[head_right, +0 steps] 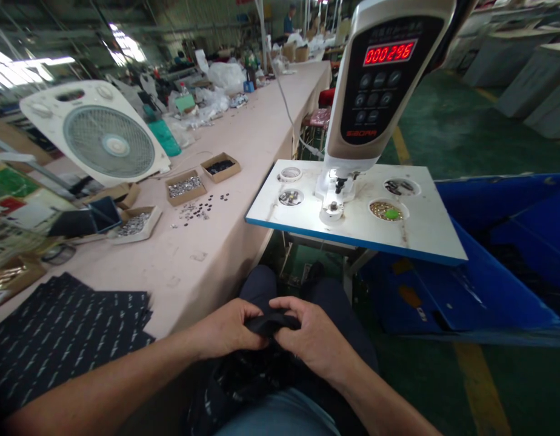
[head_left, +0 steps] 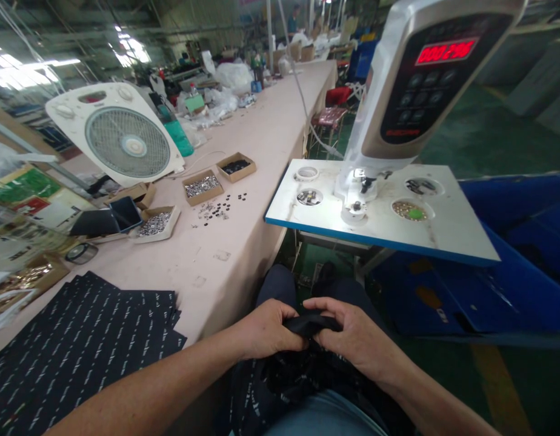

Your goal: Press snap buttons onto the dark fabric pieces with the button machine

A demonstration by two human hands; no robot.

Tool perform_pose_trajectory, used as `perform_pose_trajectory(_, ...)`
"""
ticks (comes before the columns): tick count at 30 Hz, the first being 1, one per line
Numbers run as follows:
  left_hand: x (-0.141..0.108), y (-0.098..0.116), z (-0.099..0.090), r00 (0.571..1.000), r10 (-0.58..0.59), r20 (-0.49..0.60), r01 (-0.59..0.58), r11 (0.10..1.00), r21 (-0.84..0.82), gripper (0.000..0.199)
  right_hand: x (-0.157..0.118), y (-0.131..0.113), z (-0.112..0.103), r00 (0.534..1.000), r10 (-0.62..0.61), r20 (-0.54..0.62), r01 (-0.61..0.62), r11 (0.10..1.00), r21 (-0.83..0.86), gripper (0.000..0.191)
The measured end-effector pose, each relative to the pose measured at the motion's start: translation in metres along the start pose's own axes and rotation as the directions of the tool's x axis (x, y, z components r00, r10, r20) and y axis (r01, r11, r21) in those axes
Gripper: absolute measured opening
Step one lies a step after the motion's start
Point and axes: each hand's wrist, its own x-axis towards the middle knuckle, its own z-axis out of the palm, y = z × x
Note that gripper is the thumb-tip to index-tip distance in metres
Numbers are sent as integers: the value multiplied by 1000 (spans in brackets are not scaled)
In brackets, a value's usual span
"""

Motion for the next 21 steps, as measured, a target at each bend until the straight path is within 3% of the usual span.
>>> perform_pose_trajectory(8, 2, 0, 0, 997, -72, 40, 77, 986, -145, 24, 2, 0, -2, 999, -1, 39, -2, 998, 69, 55)
perform_pose_trajectory(15, 6, -3, -1, 997, -77, 18, 78, 992, -101, 25, 0, -1, -7, 992, -74, 99, 74, 997, 7, 56)
perform_pose_trajectory(21, 7, -5, -1, 998, -49, 35, 52, 995, -87, 25, 1, 2, -3, 994, -103, 35, 106, 987, -118, 54)
